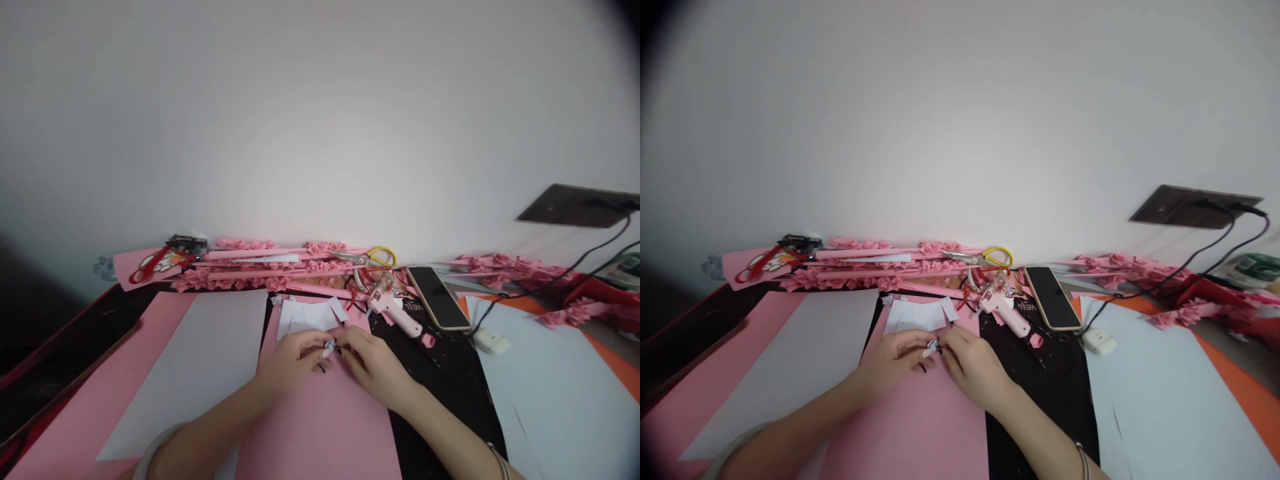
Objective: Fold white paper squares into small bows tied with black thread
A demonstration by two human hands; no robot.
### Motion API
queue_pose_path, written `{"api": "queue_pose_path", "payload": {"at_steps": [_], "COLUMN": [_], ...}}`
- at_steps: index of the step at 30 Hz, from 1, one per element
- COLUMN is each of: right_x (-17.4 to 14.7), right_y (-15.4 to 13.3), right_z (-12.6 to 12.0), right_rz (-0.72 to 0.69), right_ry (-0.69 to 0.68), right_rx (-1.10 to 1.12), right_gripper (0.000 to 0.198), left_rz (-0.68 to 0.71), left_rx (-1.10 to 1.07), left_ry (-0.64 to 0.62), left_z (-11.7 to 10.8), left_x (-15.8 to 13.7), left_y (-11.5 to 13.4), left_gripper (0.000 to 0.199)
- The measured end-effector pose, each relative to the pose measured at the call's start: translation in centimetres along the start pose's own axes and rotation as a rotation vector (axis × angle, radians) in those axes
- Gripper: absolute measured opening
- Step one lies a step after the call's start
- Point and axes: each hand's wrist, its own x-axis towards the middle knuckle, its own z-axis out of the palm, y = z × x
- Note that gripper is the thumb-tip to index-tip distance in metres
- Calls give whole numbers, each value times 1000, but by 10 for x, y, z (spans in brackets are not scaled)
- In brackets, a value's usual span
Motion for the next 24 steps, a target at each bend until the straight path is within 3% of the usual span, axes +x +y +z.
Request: {"api": "queue_pose_path", "payload": {"at_steps": [24], "right_x": [-1], "right_y": [5], "right_z": [3], "right_rz": [22], "right_ry": [-19], "right_rx": [21], "right_gripper": [15], "left_rz": [2], "left_rx": [25], "left_ry": [-28], "left_z": [2], "left_x": [-1], "left_y": [4], "left_gripper": [26]}}
